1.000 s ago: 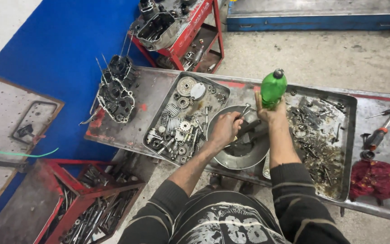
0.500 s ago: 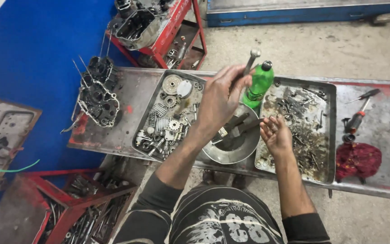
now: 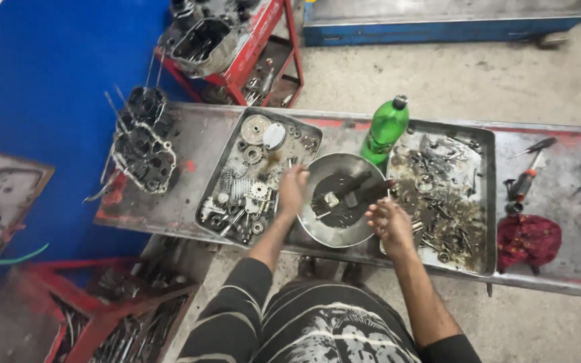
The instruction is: The person cleans various small mechanical parts by hand in a metal bowl. They pour liquid from a green bottle into the bowl, scrub the parts, and place them into a tray on the workbench.
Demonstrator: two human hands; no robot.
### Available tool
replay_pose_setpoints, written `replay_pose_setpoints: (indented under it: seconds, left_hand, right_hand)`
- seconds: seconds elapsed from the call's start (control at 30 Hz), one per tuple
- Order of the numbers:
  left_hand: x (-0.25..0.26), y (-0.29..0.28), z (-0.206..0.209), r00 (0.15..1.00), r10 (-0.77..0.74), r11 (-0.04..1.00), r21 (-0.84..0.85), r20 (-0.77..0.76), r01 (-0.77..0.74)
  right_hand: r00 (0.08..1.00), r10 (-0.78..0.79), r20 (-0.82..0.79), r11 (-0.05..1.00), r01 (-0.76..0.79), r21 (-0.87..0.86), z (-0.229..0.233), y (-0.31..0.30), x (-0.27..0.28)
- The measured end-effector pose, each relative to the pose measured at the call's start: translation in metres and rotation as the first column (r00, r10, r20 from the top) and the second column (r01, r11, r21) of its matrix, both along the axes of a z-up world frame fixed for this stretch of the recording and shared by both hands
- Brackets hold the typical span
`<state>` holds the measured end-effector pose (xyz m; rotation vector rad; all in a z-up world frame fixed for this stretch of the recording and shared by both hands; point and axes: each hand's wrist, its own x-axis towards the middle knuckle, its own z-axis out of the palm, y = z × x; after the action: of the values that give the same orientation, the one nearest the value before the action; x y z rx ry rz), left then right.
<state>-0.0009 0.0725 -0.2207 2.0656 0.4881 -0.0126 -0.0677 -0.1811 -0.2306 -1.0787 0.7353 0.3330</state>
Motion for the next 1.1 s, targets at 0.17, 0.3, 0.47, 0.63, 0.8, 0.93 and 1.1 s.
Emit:
replay_pose_setpoints:
  seconds: [0.17, 0.3, 0.47, 0.63, 0.8, 0.93, 1.1]
  left_hand:
    - [0.001, 0.082, -0.058, 0.987, -0.03, 0.974, 0.218, -0.155, 0.064]
    - [0.0, 0.108, -0.07, 0.955, 0.055, 0.963, 0.269, -0.293, 0.027]
    - [-0.017, 0.051, -0.001, 0.965, 0.037, 0.97, 0.241, -0.261, 0.028]
    - [-0.026, 0.002, 0.038, 0.987, 0.149, 0.946, -0.283, -0.063, -0.161]
    - [-0.024, -0.015, 0.003, 0.974, -0.226, 0.964, 0.137, -0.014, 0.226]
    - [-0.008, -0.026, -0.069, 0.936, -0.269, 0.933, 0.179, -0.227, 0.312]
    - [-0.013, -0.042, -0.059, 0.894, -0.357, 0.916, 0.086, -0.27, 0.391]
  right_hand:
    - [0.999, 0.041, -0.032, 0.999, -0.042, -0.03, 0.009, 0.033, -0.013]
    - [0.992, 0.113, -0.049, 0.991, -0.116, -0.068, 0.014, 0.046, -0.017]
    - [0.981, 0.194, 0.014, 0.973, -0.191, -0.128, 0.041, 0.074, -0.008]
    - [0.935, 0.326, 0.139, 0.929, -0.289, -0.232, 0.007, 0.105, 0.015]
    - [0.936, 0.315, 0.16, 0.903, -0.243, -0.355, 0.012, 0.104, 0.019]
    - [0.912, 0.394, 0.119, 0.816, -0.287, -0.502, 0.01, 0.089, 0.016]
    - [0.869, 0.489, 0.078, 0.677, -0.321, -0.663, -0.016, 0.065, 0.015]
